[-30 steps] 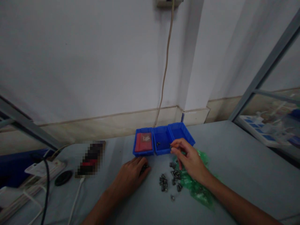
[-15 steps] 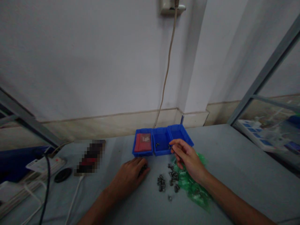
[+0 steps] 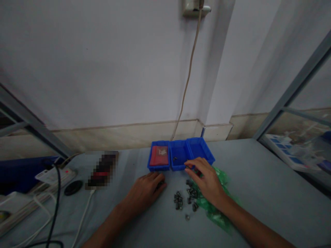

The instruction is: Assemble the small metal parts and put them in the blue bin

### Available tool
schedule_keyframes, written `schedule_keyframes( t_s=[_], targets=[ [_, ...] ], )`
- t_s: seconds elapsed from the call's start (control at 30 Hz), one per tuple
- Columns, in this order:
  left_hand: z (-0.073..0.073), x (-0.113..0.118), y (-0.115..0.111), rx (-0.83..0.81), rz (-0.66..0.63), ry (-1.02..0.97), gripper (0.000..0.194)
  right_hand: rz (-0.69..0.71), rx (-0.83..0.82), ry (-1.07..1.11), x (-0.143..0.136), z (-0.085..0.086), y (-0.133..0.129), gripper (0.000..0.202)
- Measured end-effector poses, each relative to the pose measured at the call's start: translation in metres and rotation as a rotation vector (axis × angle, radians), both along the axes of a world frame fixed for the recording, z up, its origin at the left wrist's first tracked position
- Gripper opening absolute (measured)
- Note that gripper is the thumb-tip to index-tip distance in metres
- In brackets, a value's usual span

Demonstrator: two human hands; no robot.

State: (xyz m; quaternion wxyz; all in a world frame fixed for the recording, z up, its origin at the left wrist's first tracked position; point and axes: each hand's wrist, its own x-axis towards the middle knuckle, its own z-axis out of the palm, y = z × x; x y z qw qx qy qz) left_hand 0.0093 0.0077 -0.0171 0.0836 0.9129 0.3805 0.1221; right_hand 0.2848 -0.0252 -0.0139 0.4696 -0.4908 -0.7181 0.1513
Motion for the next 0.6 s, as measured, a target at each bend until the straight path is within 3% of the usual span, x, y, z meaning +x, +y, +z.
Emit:
schedule_keyframes(
  t_s=[0.13,0.4,0.6],
  targets=[
    [-0.003,0.0,0.0,0.015,-0.024,-0.005,0.019,-0.101,-0.057,0.038,0.005,0.0,0.007,0.011],
    [-0.004,0.003,-0.002,0.022,-0.016,-0.069,0.017,-0.16,0.043,-0.165,0.013,-0.004,0.014,0.025],
    [-0.003,0.006,-0.003,0.059,0.006,0.033,0.015,0.055,0.01,-0.535,0.004,-0.002,-0.004,0.013]
  ],
)
